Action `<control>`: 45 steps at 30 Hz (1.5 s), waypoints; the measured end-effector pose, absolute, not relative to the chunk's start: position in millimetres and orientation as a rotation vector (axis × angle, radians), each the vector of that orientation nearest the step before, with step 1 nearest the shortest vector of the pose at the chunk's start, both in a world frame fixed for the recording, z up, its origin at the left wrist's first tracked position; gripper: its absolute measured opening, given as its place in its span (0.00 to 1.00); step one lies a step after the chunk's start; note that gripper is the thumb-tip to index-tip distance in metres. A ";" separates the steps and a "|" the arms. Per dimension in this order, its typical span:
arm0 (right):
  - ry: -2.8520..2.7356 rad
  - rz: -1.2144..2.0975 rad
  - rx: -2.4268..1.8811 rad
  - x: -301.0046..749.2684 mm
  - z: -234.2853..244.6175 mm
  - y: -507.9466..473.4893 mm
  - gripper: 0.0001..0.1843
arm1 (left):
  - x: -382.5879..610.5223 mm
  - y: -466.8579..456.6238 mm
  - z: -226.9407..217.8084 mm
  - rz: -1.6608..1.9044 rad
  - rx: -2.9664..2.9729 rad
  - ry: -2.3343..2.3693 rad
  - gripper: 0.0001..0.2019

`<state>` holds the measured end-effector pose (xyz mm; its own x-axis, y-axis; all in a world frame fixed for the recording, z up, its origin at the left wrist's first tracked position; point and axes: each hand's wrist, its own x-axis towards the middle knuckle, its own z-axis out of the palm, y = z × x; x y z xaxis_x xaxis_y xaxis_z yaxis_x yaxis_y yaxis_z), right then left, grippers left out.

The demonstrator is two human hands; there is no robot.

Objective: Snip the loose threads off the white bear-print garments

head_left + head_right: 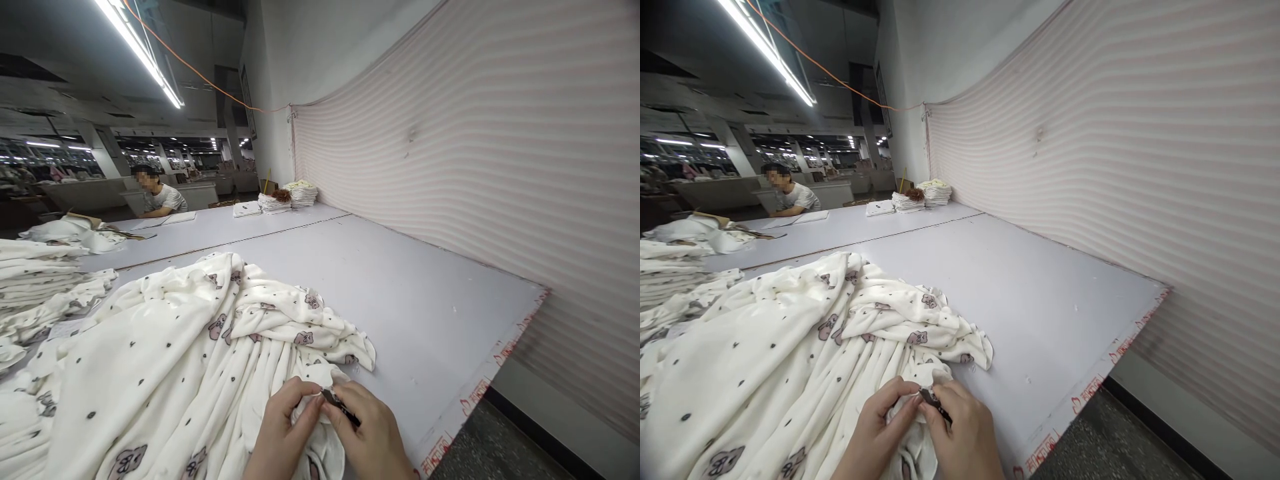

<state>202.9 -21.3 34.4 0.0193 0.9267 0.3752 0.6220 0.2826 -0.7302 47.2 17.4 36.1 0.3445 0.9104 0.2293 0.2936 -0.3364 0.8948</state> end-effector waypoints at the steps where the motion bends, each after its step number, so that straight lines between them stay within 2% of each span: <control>1: -1.667 0.485 -1.428 203.8 35.7 -21.2 0.09 | 47.1 17.1 37.2 0.988 1.809 1.074 0.11; 6: -1.484 0.644 -1.365 208.0 30.8 -23.0 0.08 | 45.7 19.1 46.0 0.911 1.531 1.097 0.14; 10: -1.481 0.500 -1.424 206.9 21.4 -24.2 0.13 | 44.4 22.2 48.0 0.849 1.326 1.047 0.18; 16: -1.576 0.345 -1.423 203.3 24.1 -19.3 0.11 | 47.4 20.1 44.9 0.913 1.387 1.064 0.14; 25: -1.506 0.511 -1.432 209.5 24.0 -20.1 0.10 | 45.7 17.6 50.8 0.847 1.502 1.049 0.12; 27: -1.447 0.565 -1.461 212.3 21.7 -20.6 0.13 | 45.0 17.1 51.8 0.795 1.597 1.120 0.12; 30: -1.392 0.639 -1.511 217.8 19.6 -19.8 0.26 | 43.5 14.7 47.4 0.710 1.815 1.192 0.09; 31: -1.424 0.660 -1.503 220.0 19.5 -19.0 0.24 | 42.6 13.2 43.9 0.704 1.905 1.195 0.07; 34: -1.521 0.669 -1.449 226.2 19.7 -17.0 0.06 | 38.6 6.8 29.9 0.825 2.217 1.165 0.05; 39: -1.477 0.686 -1.436 231.0 20.2 -22.3 0.09 | 35.8 -4.4 18.2 1.137 2.512 1.026 0.10; 42: -1.478 0.817 -1.416 235.4 20.6 -25.9 0.12 | 33.3 1.1 29.6 1.178 2.271 1.034 0.11; 45: -1.396 0.824 -1.477 249.3 15.2 -25.3 0.17 | 16.8 20.4 53.6 1.239 1.700 1.212 0.14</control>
